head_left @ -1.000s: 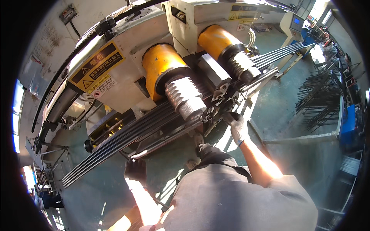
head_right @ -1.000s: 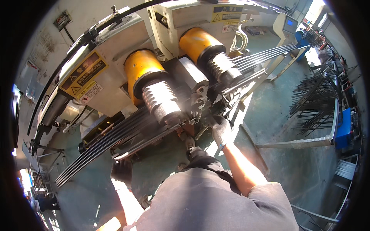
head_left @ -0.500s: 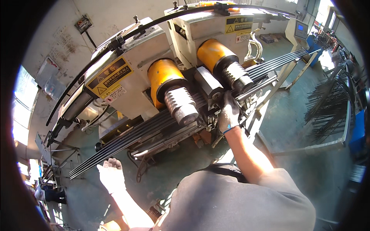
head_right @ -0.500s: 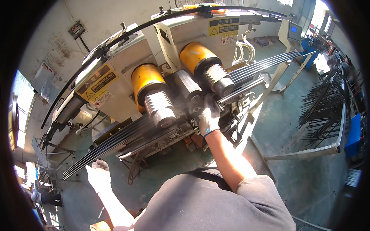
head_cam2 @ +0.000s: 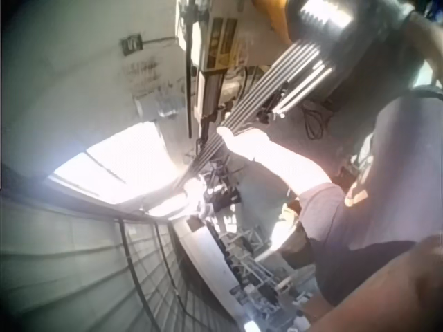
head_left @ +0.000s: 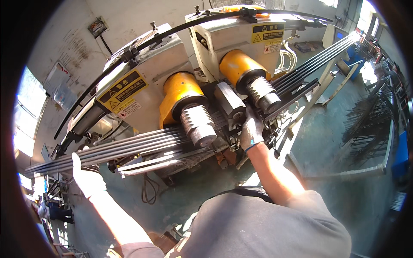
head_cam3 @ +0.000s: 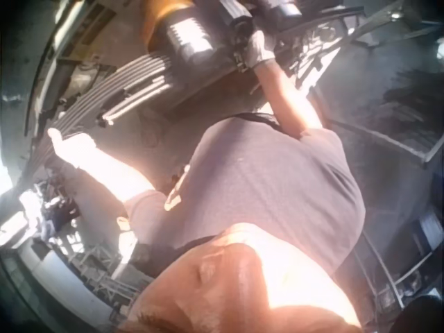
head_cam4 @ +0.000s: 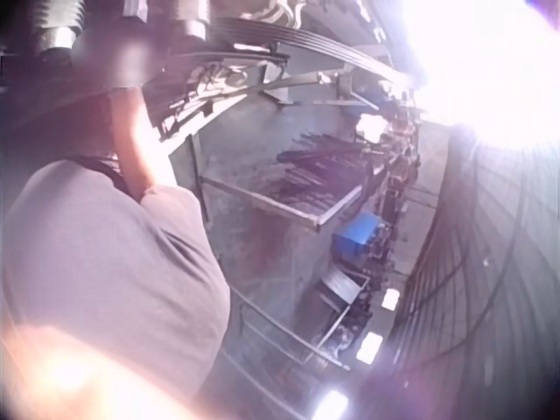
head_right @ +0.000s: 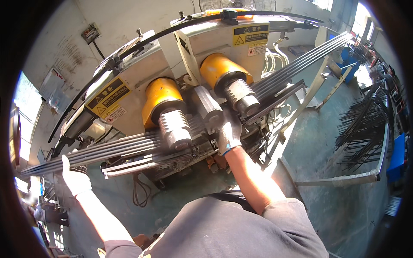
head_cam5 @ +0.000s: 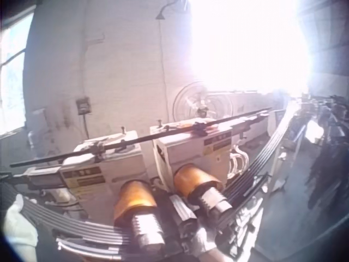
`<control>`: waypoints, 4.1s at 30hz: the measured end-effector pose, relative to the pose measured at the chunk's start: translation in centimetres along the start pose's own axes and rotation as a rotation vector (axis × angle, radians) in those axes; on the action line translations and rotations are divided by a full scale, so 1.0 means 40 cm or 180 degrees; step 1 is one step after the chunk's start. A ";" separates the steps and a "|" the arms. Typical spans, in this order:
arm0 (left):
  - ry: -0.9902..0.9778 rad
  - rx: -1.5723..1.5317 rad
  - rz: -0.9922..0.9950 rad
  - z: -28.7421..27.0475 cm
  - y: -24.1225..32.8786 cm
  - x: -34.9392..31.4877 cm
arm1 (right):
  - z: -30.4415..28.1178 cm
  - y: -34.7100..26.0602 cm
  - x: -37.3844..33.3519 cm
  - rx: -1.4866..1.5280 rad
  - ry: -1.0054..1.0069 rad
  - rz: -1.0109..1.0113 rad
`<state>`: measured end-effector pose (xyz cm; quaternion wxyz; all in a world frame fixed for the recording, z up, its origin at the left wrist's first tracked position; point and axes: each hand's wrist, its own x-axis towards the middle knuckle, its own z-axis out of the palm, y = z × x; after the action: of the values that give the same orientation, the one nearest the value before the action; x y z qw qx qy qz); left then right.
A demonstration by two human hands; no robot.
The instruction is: The person repeatedly picks up bundles of long metal rods from a floor rack and feeds them into a yellow industrial machine. The rods are inserted into rollers and advanced through the machine, then removed and returned to the rack. This cycle repeats throughout the clip.
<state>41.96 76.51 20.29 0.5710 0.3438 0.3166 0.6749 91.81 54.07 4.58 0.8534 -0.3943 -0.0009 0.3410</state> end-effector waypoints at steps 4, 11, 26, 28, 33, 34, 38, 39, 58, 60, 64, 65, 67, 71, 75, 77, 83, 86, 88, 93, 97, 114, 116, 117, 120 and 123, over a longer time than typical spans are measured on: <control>-0.0228 0.0383 0.0453 0.202 0.029 0.014 | -0.001 -0.027 0.052 -0.0449 0.0065 0.0039; -0.0639 0.1159 0.0782 0.486 0.047 -0.135 | -0.014 -0.028 0.090 -0.0355 -0.0179 -0.0169; -0.2897 0.4910 0.4802 0.839 0.000 -0.169 | -0.075 -0.032 0.100 -0.4280 -0.0662 -0.2940; -0.3117 0.4114 0.4101 0.829 -0.018 -0.124 | -0.078 -0.046 0.105 -0.4324 -0.0642 -0.3021; -0.3293 0.3777 0.3823 0.815 -0.018 -0.106 | -0.101 -0.013 0.139 -0.4386 -0.0551 -0.3055; -0.3315 0.3836 0.3983 0.817 -0.020 -0.108 | -0.105 -0.008 0.142 -0.4414 -0.0533 -0.3164; -0.3188 0.3894 0.3481 0.817 -0.017 -0.105 | -0.130 0.018 0.181 -0.3664 -0.0579 -0.2826; -0.3185 0.3936 0.3626 0.815 -0.014 -0.103 | -0.135 0.030 0.192 -0.3441 -0.0593 -0.2698; -0.3241 0.4231 0.3922 0.811 -0.001 -0.114 | -0.088 0.008 0.145 -0.1462 -0.0700 -0.1145; -0.3274 0.4263 0.3908 0.815 0.002 -0.118 | -0.077 0.010 0.137 -0.1200 -0.0746 -0.1307; -0.3283 0.4197 0.3724 0.808 -0.001 -0.110 | -0.068 -0.008 0.126 -0.1176 -0.0765 -0.1249; -0.3280 0.4177 0.3680 0.808 -0.001 -0.111 | -0.068 -0.009 0.125 -0.1215 -0.0742 -0.1274; -0.3263 0.4156 0.3639 0.811 -0.002 -0.111 | -0.072 -0.007 0.132 -0.1236 -0.0672 -0.1163; -0.3169 0.4092 0.3311 0.821 0.001 -0.147 | -0.080 -0.004 0.149 -0.1156 -0.0529 -0.0839; -0.3232 0.3674 0.2894 0.811 -0.002 -0.130 | -0.051 -0.014 0.126 -0.0927 -0.0261 -0.0778; -0.2988 0.3481 0.2267 0.799 0.001 -0.142 | -0.051 -0.011 0.125 -0.0893 -0.0324 -0.0811; -0.3050 0.3349 0.1017 0.783 0.046 -0.171 | -0.139 0.080 0.200 -0.0818 -0.0600 -0.0561; -0.3086 0.3314 0.0427 0.778 0.064 -0.147 | -0.181 0.105 0.223 -0.1410 -0.0743 -0.0917; -0.2904 0.3317 0.0518 0.773 0.058 -0.146 | -0.186 0.119 0.239 -0.1207 -0.0685 -0.0777; -0.2499 0.3177 0.0237 0.780 0.062 -0.166 | -0.166 0.129 0.232 -0.1138 -0.0483 -0.0865; -0.2470 0.3207 0.0262 0.778 0.066 -0.165 | -0.172 0.122 0.226 -0.2432 -0.0581 -0.1761; -0.2725 0.4497 0.1675 0.725 0.083 -0.164 | -0.122 0.043 0.136 -0.1391 -0.0744 -0.0402; -0.2620 0.4519 0.1646 0.728 0.078 -0.178 | -0.128 0.040 0.139 -0.1603 -0.0830 -0.0436; -0.2575 0.4541 0.1637 0.728 0.082 -0.188 | -0.128 0.039 0.139 -0.1699 -0.0878 -0.0465; -0.2448 0.4563 0.1618 0.725 0.083 -0.209 | -0.135 0.039 0.142 -0.1986 -0.1005 -0.0568; -0.2443 0.4477 0.1618 0.728 0.062 -0.203 | -0.163 0.045 0.175 -0.2774 -0.0988 -0.1287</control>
<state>65.54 69.13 37.89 0.1221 0.8862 0.3602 0.2645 97.90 54.60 -3.00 0.6482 -0.6505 -0.3464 0.1914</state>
